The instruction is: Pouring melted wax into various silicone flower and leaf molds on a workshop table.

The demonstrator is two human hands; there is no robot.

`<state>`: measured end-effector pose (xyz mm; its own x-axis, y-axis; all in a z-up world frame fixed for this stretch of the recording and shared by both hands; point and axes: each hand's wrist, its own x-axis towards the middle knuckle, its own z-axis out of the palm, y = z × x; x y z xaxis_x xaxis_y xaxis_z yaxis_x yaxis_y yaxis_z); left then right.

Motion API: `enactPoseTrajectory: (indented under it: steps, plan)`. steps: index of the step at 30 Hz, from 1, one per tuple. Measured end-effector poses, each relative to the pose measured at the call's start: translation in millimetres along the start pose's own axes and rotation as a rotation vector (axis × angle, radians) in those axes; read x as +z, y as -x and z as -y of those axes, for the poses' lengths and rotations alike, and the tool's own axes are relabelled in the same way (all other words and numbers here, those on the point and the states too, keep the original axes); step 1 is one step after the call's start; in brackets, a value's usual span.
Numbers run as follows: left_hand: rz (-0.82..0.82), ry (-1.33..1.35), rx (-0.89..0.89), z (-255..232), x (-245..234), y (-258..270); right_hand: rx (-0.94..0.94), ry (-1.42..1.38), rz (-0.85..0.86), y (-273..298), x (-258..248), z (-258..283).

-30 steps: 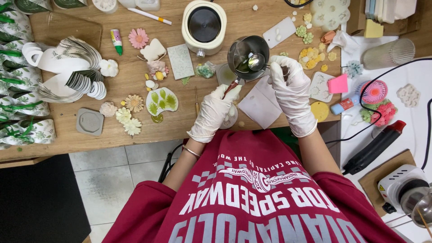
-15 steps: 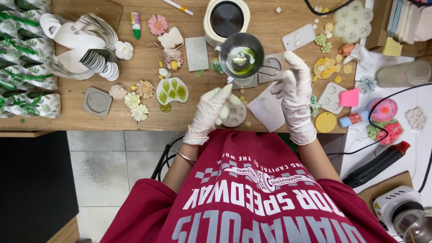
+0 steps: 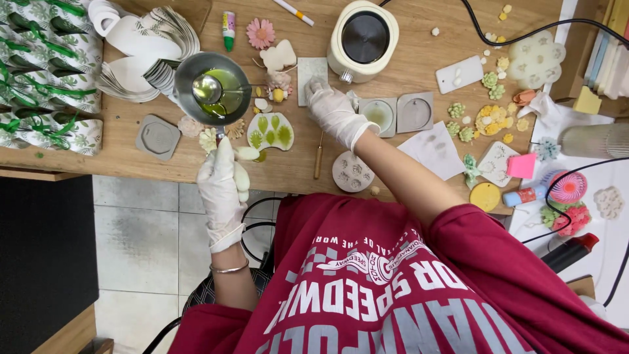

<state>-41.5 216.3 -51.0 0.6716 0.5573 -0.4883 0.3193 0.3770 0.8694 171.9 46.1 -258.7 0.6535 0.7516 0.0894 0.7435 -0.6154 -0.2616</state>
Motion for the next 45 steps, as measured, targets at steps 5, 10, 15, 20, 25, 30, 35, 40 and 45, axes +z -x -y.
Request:
enactPoseTrajectory:
  steps: [5, 10, 15, 20, 25, 30, 35, 40, 45]
  plan:
    - [-0.035, 0.02, -0.075, 10.2, -9.0, -2.0, -0.015, 0.144, 0.231, -12.5, -0.4, -13.2]
    - [0.054, 0.022, -0.111, 6.3, -4.7, -19.4, -0.081, 0.029, 0.248, -12.8, -35.0, -18.1]
    - [0.11, -0.046, -0.1, -1.0, 4.4, -38.3, -0.035, -0.164, 0.024, -1.2, -94.4, 0.3]
    - [0.162, -0.078, -0.099, -6.7, 7.8, -45.6, 0.453, -0.889, -0.207, 44.9, -196.4, 37.9]
    - [0.138, -0.127, -0.127, -1.7, 18.1, -41.0, 0.244, -0.474, -0.463, 106.4, -221.7, -0.7]
    - [0.166, -0.166, -0.126, 2.1, 40.1, -23.5, 0.748, -1.146, -0.601, 140.9, -200.1, -77.4]
    - [0.147, -0.125, -0.108, 5.9, 63.5, -2.7, 0.478, -0.959, -0.688, 123.7, -130.8, -154.3]
    - [0.087, -0.114, -0.066, 4.9, 82.4, 18.4, 0.562, -1.056, -0.6, 123.1, -76.1, -193.8]
    - [0.088, -0.164, -0.029, 9.6, 99.2, 25.2, 0.391, -0.579, -0.481, 144.3, -76.0, -197.0]
